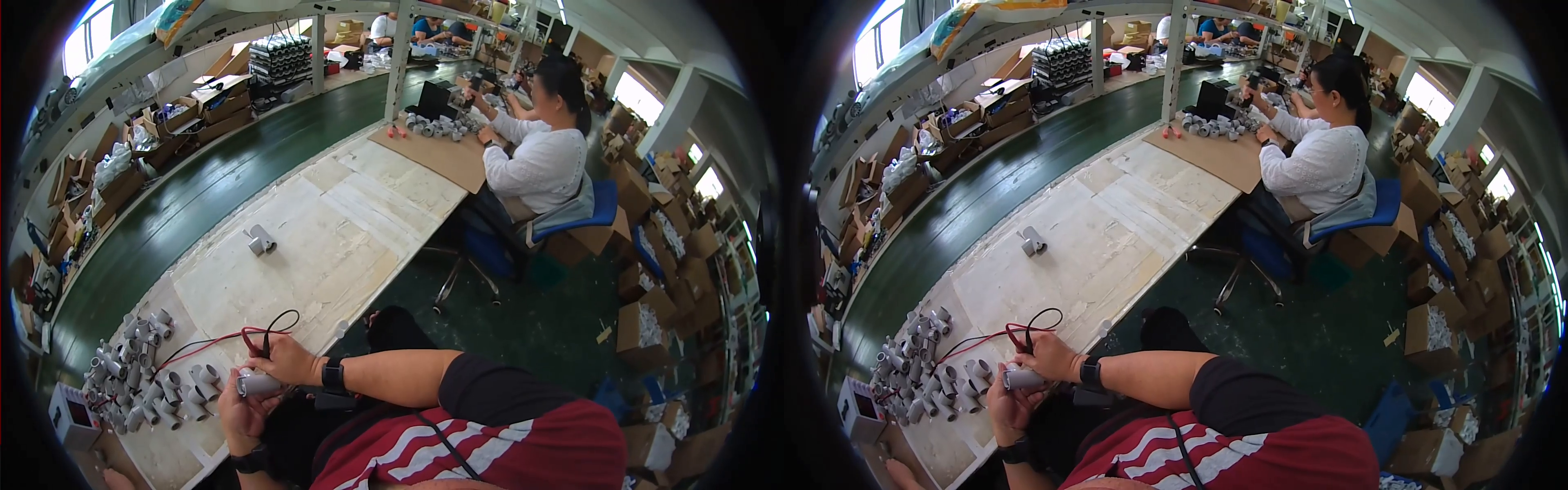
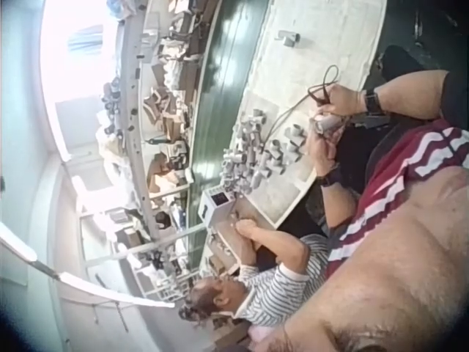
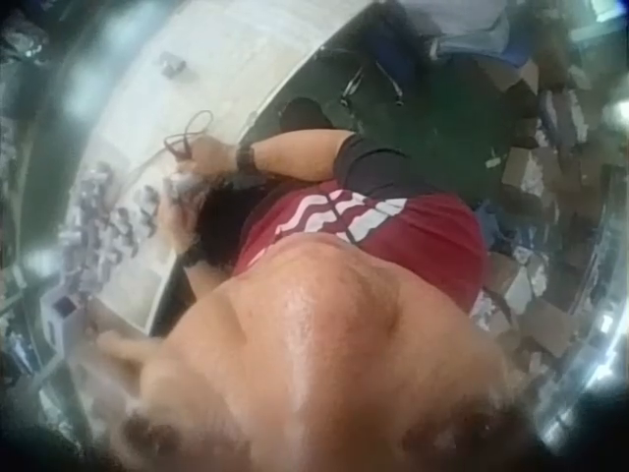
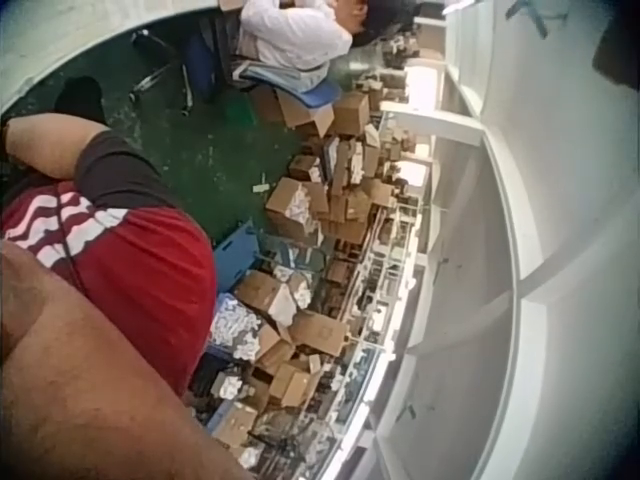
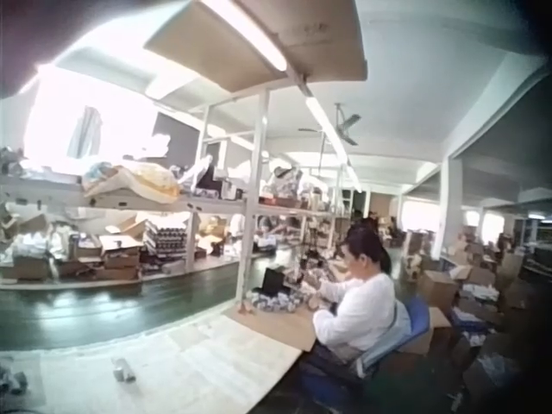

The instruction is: The person tests plastic pipe fittings by touching a multimeter probe to the internal components of each fitting, setting them aside, and picking up new ones. After testing several fittings, the person reaches over to adjust a power supply unit and later presses a button on a device in their waist pouch.

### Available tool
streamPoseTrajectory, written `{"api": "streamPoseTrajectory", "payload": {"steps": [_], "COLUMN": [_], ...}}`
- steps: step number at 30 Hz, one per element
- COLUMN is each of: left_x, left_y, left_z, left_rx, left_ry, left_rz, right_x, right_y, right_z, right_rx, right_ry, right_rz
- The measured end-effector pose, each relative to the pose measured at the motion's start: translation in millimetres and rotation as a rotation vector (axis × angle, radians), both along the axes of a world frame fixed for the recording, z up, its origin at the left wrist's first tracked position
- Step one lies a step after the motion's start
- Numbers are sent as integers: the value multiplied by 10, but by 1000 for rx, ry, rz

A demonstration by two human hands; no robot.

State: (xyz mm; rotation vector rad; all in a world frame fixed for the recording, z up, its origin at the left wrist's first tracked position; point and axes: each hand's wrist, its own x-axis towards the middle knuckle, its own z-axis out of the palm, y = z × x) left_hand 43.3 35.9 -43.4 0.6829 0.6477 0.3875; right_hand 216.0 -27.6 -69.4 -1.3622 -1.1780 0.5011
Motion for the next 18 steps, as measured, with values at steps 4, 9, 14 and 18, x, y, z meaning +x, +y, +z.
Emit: {"api": "streamPoseTrajectory", "payload": {"steps": [4,9,14,18], "left_x": [26,44,-26,-184], "left_y": [-15,3,12,-66], "left_z": [55,55,1,-15], "left_rx": [-18,-36,-55,-94], "left_ry": [-4,-8,-7,31], "left_rz": [16,1,3,85], "right_x": [17,26,-11,-131], "right_y": [-16,-40,-52,-4], "right_z": [45,86,96,-7], "right_rx": [-64,-20,-34,-5], "right_ry": [35,33,75,16], "right_rz": [37,20,40,98]}}
